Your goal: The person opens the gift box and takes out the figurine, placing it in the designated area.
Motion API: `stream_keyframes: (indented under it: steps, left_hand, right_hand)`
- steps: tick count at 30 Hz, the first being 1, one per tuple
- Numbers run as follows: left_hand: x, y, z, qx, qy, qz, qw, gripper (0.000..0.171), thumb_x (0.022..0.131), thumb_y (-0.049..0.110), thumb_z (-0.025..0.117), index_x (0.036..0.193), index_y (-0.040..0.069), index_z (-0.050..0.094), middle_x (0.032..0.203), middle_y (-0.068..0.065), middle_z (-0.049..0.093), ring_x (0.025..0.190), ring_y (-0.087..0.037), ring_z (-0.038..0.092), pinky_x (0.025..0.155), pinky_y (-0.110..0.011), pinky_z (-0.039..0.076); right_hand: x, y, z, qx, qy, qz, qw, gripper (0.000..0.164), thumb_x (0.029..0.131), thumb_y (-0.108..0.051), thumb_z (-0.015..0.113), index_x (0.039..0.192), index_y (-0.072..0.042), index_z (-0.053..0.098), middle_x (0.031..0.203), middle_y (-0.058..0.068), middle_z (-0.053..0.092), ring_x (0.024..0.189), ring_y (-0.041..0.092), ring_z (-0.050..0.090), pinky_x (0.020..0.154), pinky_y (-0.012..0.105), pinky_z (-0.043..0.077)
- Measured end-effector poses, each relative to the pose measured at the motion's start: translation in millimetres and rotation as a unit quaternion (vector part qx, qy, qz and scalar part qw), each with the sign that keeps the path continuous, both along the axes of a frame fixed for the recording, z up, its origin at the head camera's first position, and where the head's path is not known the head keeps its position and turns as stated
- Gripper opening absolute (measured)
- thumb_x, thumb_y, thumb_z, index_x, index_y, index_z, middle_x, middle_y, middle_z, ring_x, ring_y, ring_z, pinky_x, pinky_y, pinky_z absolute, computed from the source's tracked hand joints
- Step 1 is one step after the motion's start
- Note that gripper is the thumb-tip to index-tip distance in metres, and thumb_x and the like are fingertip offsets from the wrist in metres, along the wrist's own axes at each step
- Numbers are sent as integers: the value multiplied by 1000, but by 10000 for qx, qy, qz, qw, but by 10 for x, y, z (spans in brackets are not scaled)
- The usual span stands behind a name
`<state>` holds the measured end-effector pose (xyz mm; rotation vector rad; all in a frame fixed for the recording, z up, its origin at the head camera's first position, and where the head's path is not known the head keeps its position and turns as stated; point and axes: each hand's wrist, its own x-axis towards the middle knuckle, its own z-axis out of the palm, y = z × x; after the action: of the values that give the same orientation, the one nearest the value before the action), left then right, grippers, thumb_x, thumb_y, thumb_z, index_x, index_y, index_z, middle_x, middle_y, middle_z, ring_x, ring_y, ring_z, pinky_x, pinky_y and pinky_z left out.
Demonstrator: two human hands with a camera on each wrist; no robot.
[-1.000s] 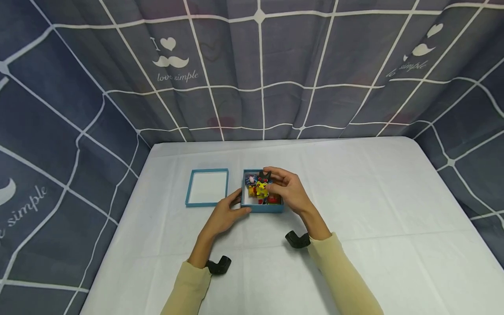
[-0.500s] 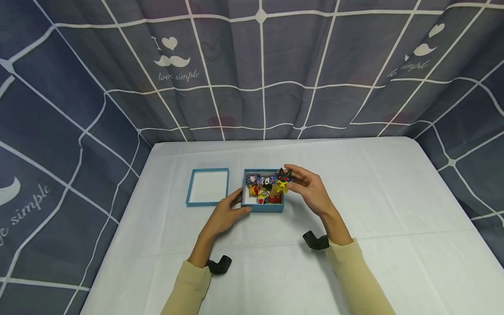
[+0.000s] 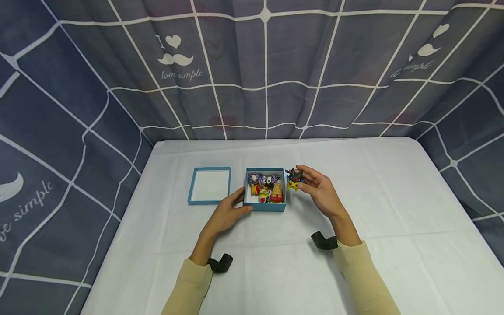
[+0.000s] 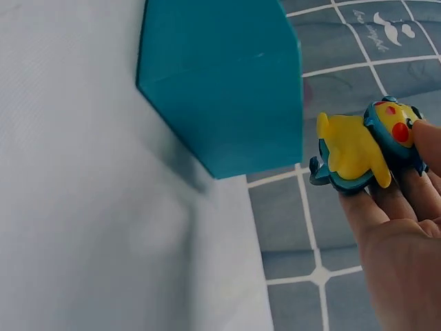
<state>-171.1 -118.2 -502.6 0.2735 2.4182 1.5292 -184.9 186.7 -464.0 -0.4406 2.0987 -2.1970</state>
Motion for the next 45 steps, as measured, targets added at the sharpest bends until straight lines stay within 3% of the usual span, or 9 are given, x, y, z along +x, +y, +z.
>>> stream_keyframes:
  steps: [13,21,27,32,45]
  left_hand:
    - [-14,12,-20,73,-42,-43,10000,79,90,29,74,154,8,33,151,-15,41,137,-28,42,112,-45,31]
    - [-11,16,-25,41,-34,-41,10000,79,90,31,74,154,8,34,150,-16,42,137,-29,41,112,-46,30]
    - [6,2,-39,56,-59,-52,10000,80,90,33,74,154,9,34,149,-16,45,138,-30,39,113,-48,28]
    - [0,-10,-22,81,-24,-49,10000,80,90,32,74,154,8,33,149,-16,44,138,-30,40,113,-48,28]
    - [-16,-19,-8,89,7,-52,9999,79,90,33,74,154,10,34,146,-16,47,139,-30,38,114,-49,26]
  right_hand:
    - [-126,114,-198,356,-347,-395,9980,52,93,10,55,144,10,40,143,25,46,127,21,49,93,21,47]
    - [-231,142,-334,497,-465,-316,9972,53,94,9,53,145,11,38,144,26,44,132,30,44,97,19,42]
    - [-252,143,-437,339,-736,-234,9964,52,94,14,48,145,11,36,145,26,43,132,26,43,97,18,41]
    - [-256,147,-439,60,-798,-215,9966,52,94,16,42,145,12,34,146,29,42,130,22,46,97,19,41]
    - [-273,142,-417,223,-768,-187,9966,50,96,14,41,146,11,35,149,26,40,136,27,39,97,19,40]
